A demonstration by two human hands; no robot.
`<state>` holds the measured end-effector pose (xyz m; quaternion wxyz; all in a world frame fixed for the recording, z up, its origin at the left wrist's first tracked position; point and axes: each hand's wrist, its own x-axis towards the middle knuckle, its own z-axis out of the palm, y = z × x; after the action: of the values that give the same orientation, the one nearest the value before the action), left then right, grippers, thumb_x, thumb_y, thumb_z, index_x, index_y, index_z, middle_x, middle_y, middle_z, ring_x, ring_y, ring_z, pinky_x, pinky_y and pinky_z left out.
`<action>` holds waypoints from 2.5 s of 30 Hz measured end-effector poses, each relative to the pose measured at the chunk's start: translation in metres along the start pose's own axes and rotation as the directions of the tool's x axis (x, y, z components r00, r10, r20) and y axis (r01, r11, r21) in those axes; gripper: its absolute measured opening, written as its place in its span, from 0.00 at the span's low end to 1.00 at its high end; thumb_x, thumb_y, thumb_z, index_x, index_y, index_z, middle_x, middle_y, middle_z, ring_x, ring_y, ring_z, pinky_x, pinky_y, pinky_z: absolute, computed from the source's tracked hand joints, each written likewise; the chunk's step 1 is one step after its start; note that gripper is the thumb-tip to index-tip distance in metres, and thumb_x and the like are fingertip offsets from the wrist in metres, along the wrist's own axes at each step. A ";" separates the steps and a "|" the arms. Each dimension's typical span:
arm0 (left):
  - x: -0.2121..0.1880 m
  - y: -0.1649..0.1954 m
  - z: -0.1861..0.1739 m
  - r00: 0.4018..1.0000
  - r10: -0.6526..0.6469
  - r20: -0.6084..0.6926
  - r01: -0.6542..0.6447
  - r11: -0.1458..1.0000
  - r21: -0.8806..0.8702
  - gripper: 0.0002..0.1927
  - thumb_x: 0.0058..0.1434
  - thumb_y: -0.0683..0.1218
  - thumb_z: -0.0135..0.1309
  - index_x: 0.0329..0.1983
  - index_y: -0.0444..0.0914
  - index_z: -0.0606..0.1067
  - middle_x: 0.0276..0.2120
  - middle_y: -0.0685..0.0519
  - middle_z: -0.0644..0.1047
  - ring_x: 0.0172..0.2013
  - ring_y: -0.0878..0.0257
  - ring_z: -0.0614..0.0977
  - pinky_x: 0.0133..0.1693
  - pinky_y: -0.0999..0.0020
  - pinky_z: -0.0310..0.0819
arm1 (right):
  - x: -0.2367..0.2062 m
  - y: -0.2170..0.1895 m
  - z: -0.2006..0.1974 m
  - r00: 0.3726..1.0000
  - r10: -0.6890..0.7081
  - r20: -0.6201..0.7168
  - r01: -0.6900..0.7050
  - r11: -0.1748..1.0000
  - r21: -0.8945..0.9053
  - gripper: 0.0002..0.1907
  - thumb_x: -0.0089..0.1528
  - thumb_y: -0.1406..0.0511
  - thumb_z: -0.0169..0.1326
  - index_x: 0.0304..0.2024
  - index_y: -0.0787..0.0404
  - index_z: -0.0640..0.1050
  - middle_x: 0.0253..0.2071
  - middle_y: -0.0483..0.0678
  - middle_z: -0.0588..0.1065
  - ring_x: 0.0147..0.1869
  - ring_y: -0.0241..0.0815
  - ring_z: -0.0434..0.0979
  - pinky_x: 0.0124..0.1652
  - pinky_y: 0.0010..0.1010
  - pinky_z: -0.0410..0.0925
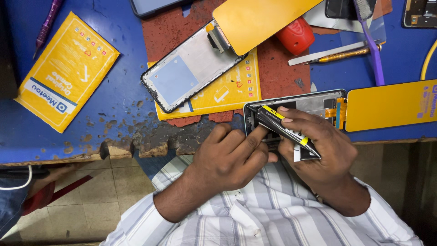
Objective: The person uses a utility knife to pry open a smartphone chassis, then secures the device with multiple rubber bands. They repeat the rubber band securing process on a second smartphone. The work occurs on a cluttered blue workbench with tools and phone parts visible.
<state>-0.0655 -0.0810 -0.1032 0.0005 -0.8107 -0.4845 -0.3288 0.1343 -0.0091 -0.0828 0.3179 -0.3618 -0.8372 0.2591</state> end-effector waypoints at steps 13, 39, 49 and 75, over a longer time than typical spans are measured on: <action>0.003 -0.001 0.000 1.000 -0.006 -0.001 0.006 1.000 -0.025 0.16 0.73 0.53 0.57 0.32 0.41 0.72 0.50 0.47 0.81 0.32 0.64 0.72 0.38 0.64 0.65 | -0.002 0.002 0.002 1.000 0.012 -0.006 -0.012 1.000 0.013 0.18 0.56 0.78 0.63 0.48 0.66 0.76 0.50 0.58 0.80 0.57 0.50 0.84 0.57 0.37 0.77; 0.008 0.000 0.002 1.000 -0.025 0.002 0.025 0.999 -0.046 0.16 0.72 0.54 0.58 0.37 0.38 0.75 0.49 0.45 0.81 0.31 0.63 0.71 0.37 0.64 0.64 | -0.004 0.007 -0.004 0.999 -0.037 -0.013 0.036 0.999 -0.033 0.20 0.56 0.77 0.64 0.49 0.68 0.75 0.50 0.60 0.80 0.56 0.53 0.84 0.55 0.39 0.77; 0.009 0.001 0.001 0.999 -0.028 0.016 0.029 0.999 -0.042 0.16 0.72 0.54 0.58 0.36 0.38 0.75 0.51 0.44 0.81 0.30 0.62 0.71 0.37 0.64 0.64 | -0.006 0.009 -0.009 0.999 -0.039 -0.024 0.038 0.999 -0.027 0.19 0.57 0.76 0.64 0.49 0.68 0.74 0.50 0.60 0.79 0.57 0.54 0.84 0.55 0.39 0.77; 0.011 0.005 0.007 0.998 -0.041 0.040 0.043 0.998 -0.045 0.17 0.69 0.55 0.60 0.33 0.39 0.73 0.52 0.42 0.81 0.30 0.60 0.71 0.36 0.61 0.64 | -0.015 0.020 -0.027 0.998 -0.004 -0.058 -0.001 0.995 -0.095 0.17 0.59 0.75 0.65 0.48 0.69 0.75 0.50 0.59 0.80 0.56 0.53 0.84 0.53 0.40 0.76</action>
<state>-0.0541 -0.0732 -0.1013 -0.0345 -0.8063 -0.4937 -0.3240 0.1699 -0.0031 -0.0831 0.3247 -0.3832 -0.8393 0.2081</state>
